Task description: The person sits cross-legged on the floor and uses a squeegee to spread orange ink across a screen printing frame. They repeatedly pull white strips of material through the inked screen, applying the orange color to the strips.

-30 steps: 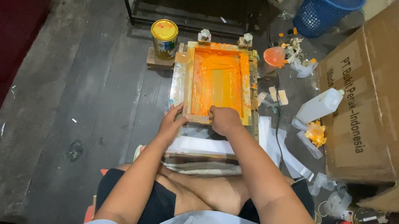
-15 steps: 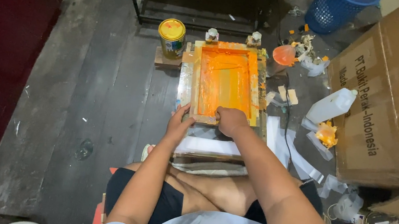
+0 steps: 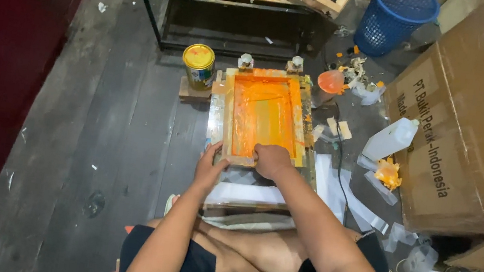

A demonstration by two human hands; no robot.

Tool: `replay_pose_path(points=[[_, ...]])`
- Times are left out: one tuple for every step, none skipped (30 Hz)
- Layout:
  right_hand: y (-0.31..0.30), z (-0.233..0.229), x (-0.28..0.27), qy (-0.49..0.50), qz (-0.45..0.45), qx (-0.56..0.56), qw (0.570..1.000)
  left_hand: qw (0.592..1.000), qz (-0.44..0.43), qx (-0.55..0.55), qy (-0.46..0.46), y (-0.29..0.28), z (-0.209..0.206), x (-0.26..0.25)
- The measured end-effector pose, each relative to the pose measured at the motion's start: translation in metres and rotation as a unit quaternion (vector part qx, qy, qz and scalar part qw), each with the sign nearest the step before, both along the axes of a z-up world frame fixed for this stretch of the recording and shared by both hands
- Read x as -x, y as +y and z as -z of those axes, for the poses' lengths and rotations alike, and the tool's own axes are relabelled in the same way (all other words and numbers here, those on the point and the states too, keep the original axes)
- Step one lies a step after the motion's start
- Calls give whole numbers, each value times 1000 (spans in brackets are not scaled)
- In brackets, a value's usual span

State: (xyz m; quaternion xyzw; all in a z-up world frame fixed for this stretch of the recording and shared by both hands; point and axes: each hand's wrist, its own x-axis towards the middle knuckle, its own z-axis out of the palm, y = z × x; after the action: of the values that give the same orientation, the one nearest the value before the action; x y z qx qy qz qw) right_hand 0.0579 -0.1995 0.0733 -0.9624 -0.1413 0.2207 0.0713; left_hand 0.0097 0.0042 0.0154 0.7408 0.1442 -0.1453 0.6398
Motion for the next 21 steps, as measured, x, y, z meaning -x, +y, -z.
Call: replay_pose_path(points=[[2,-4,-10,-1,3,-1,1000,1000,3,-1,-1,0,-4,0],[4,-7,-20,7,9,19,1000,1000,4,2,5,0,-8,1],[7,-8,-26,20,14,39,999,1000,4,6,15,1,-9,6],[8,-6,-38,23,15,40,999,1000,6,6,18,-1,-11,9],[11,-6,-54,-22,43,28,998,1000,7,1,12,-1,-13,9],[14,-5,-71,-66,71,16,995,1000,9,-4,5,-1,-16,8],[15,11,-88,-63,69,14,996,1000,7,-6,9,0,-14,8],[17,28,-105,-115,69,18,991,1000,8,-4,6,0,-12,7],[16,43,-125,-170,68,23,983,1000,9,0,1,-2,-10,4],[18,50,-124,-169,66,22,983,1000,7,0,2,0,-9,6],[18,55,-124,-192,62,19,979,1000,11,-6,-2,0,-10,6],[18,59,-125,-216,57,16,975,1000,14,-11,-5,0,-11,7],[20,59,-117,-215,57,16,975,1000,13,-12,-4,0,-11,7],[22,59,-109,-210,54,10,976,1000,13,-13,-5,-1,-11,7],[25,58,-102,-206,53,3,977,1000,13,-15,-7,-1,-11,7],[25,57,-103,-205,53,1,977,1000,13,-16,-7,0,-9,3],[23,59,-99,-201,54,17,978,1000,11,-17,-8,0,-6,4],[21,60,-95,-196,55,32,979,1000,10,-18,-10,0,-2,5],[18,65,-95,-194,57,34,979,1000,11,-17,-8,-1,2,6],[15,69,-94,-171,44,51,983,1000,9,-23,-16,-1,5,7],[12,71,-97,-152,31,67,986,999,6,-29,-28,-2,8,6]])
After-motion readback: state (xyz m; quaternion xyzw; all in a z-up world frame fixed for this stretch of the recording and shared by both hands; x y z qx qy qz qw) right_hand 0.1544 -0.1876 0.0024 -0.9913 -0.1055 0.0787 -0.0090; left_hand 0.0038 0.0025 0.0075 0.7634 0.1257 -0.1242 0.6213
